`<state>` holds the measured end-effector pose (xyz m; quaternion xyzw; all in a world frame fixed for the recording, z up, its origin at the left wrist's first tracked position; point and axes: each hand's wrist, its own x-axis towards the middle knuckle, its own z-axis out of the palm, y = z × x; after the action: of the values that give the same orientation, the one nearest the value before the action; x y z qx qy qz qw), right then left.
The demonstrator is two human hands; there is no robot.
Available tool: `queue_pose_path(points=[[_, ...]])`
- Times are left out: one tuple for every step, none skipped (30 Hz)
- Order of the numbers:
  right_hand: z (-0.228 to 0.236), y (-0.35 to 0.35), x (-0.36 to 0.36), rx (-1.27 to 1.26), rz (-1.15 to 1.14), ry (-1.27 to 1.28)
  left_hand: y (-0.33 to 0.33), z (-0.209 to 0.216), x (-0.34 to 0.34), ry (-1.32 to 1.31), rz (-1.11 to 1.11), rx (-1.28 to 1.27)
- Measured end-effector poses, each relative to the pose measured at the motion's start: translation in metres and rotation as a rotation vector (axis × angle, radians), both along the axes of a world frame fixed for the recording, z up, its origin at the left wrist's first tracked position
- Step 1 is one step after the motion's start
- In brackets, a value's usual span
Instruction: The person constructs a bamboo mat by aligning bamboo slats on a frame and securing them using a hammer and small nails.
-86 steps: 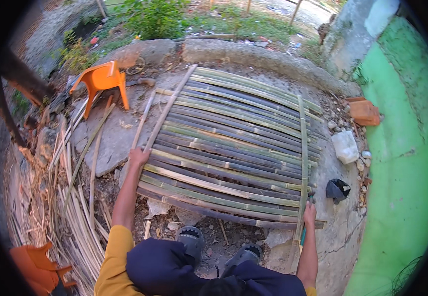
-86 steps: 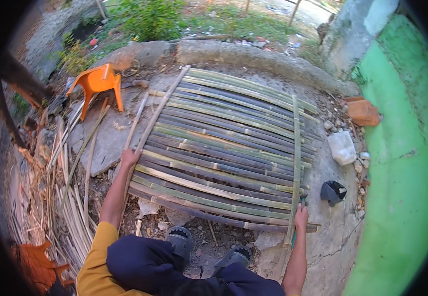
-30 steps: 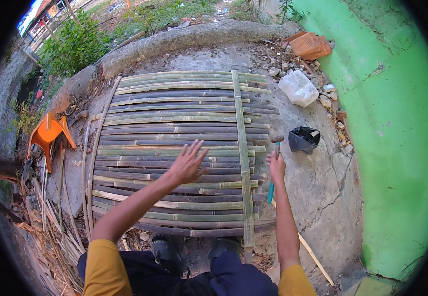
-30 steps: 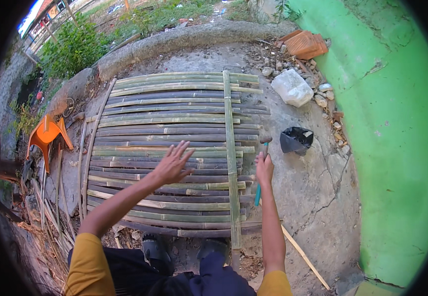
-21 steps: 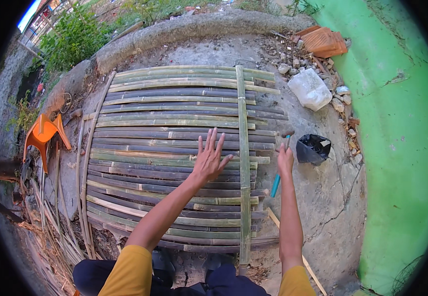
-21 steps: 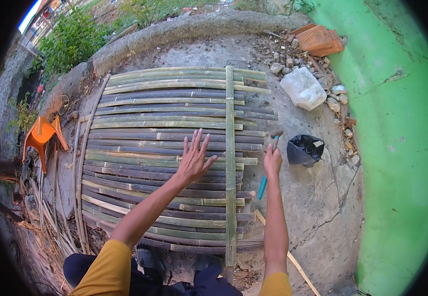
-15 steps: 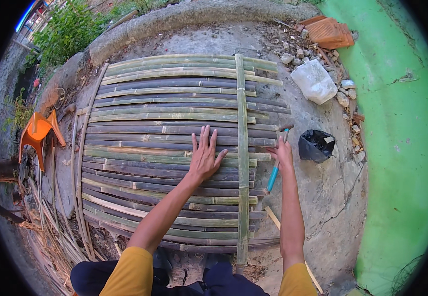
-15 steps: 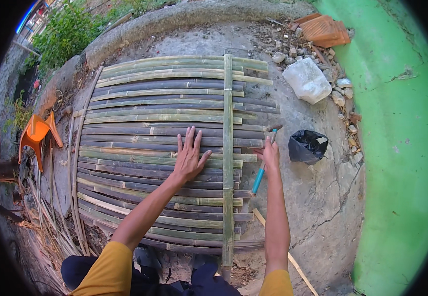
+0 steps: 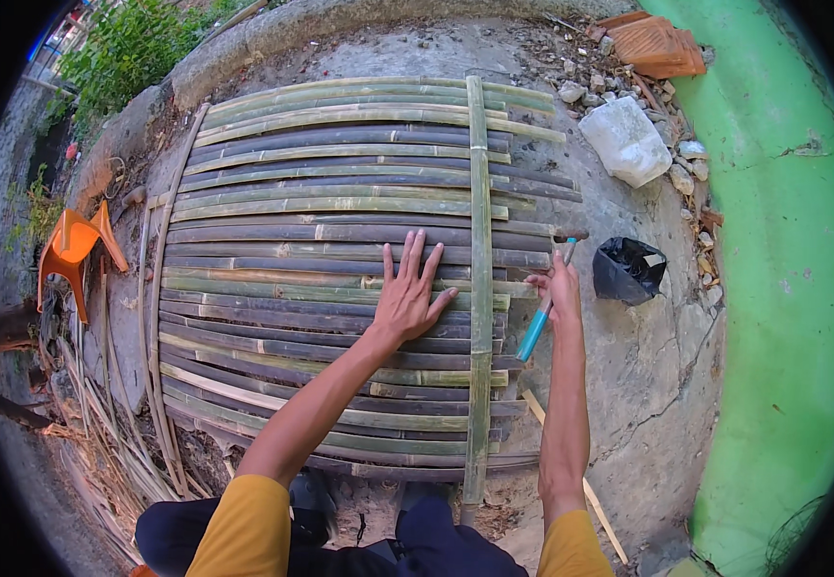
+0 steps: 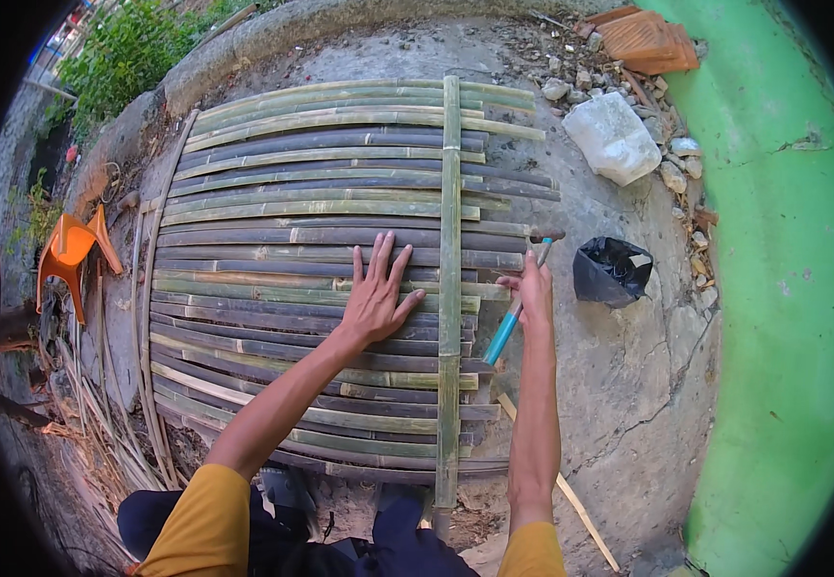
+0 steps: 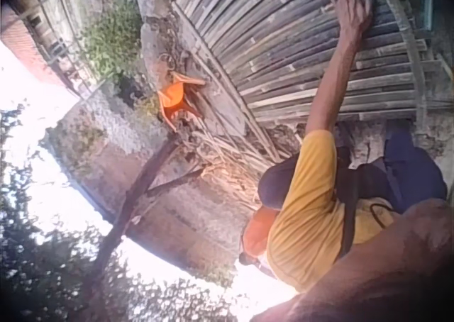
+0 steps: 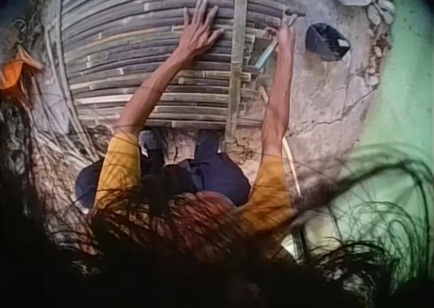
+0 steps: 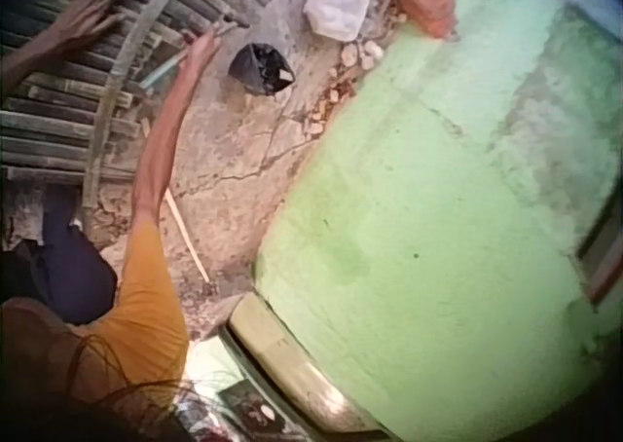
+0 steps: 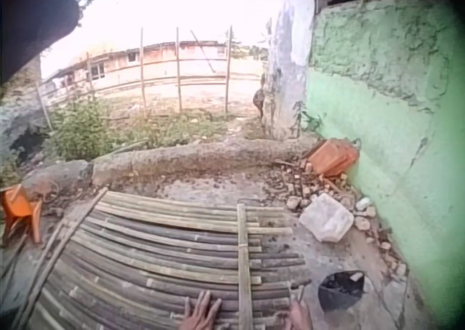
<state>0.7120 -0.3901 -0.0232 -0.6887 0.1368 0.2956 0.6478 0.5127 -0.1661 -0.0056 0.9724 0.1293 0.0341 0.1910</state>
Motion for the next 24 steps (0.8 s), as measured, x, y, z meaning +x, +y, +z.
queue_pose_path(points=[[-0.001, 0.001, 0.003, -0.002, 0.002, 0.001, 0.001, 0.001, 0.0, 0.011, -0.004, 0.011], [-0.009, 0.001, 0.006, 0.021, -0.002, 0.003, 0.0, -0.001, 0.001, 0.011, -0.005, 0.004], [-0.016, -0.002, 0.007, 0.045, -0.008, 0.004, -0.002, -0.002, 0.002, 0.01, -0.001, -0.01], [-0.023, -0.005, 0.008, 0.044, -0.008, -0.002, -0.001, -0.003, 0.004, 0.005, 0.003, -0.019], [-0.027, -0.009, 0.007, 0.061, 0.02, -0.01, -0.003, -0.003, 0.003, -0.005, -0.001, -0.02], [-0.03, -0.014, 0.007, 0.078, 0.047, -0.02, -0.003, -0.002, 0.004, -0.012, -0.003, -0.02], [-0.027, -0.011, 0.001, 0.087, 0.052, -0.021, -0.001, -0.003, 0.001, -0.009, 0.005, -0.023], [-0.023, -0.008, -0.005, 0.086, 0.051, -0.002, 0.001, -0.003, -0.001, -0.007, 0.012, -0.025], [-0.019, -0.004, -0.009, 0.085, 0.05, 0.017, 0.004, -0.003, -0.003, -0.01, 0.016, -0.013], [-0.019, -0.006, -0.008, 0.082, 0.051, 0.01, 0.002, -0.003, -0.004, -0.005, 0.018, -0.018], [-0.018, -0.006, -0.006, 0.128, 0.006, 0.033, 0.0, -0.002, -0.006, 0.001, 0.02, -0.021], [-0.018, -0.006, -0.006, 0.175, -0.037, 0.055, -0.002, -0.001, -0.012, -0.005, 0.023, -0.021], [-0.016, -0.003, -0.008, 0.182, -0.034, 0.051, -0.004, 0.001, -0.02, 0.003, 0.025, -0.044], [-0.015, -0.001, -0.012, 0.194, -0.044, -0.021, -0.005, 0.004, -0.029, 0.012, 0.03, -0.066], [-0.013, 0.003, -0.015, 0.207, -0.054, -0.092, -0.005, 0.007, -0.04, 0.008, 0.036, -0.058], [-0.013, -0.001, -0.014, 0.212, -0.052, -0.098, -0.006, 0.014, -0.05, 0.036, 0.008, -0.061], [-0.01, -0.007, -0.011, 0.199, -0.051, -0.124, -0.004, 0.02, -0.059, 0.064, -0.019, -0.065], [-0.008, -0.013, -0.008, 0.185, -0.051, -0.151, 0.003, 0.026, -0.067, 0.059, -0.016, -0.063], [-0.004, -0.006, -0.009, 0.182, -0.1, -0.141, 0.016, 0.033, -0.08, 0.097, -0.052, -0.013], [0.005, -0.004, -0.008, 0.184, -0.097, -0.143, 0.028, 0.042, -0.09, 0.128, -0.096, 0.032], [0.013, -0.004, -0.007, 0.194, -0.095, -0.171, 0.038, 0.051, -0.103, 0.195, -0.106, 0.058], [0.024, 0.002, -0.007, 0.211, -0.087, -0.2, 0.052, 0.059, -0.117, 0.19, -0.098, 0.067], [0.036, 0.007, -0.009, 0.228, -0.078, -0.226, 0.065, 0.065, -0.131, 0.207, -0.129, 0.095], [0.048, 0.009, -0.011, 0.233, -0.073, -0.229, 0.078, 0.071, -0.146, 0.226, -0.161, 0.123]])
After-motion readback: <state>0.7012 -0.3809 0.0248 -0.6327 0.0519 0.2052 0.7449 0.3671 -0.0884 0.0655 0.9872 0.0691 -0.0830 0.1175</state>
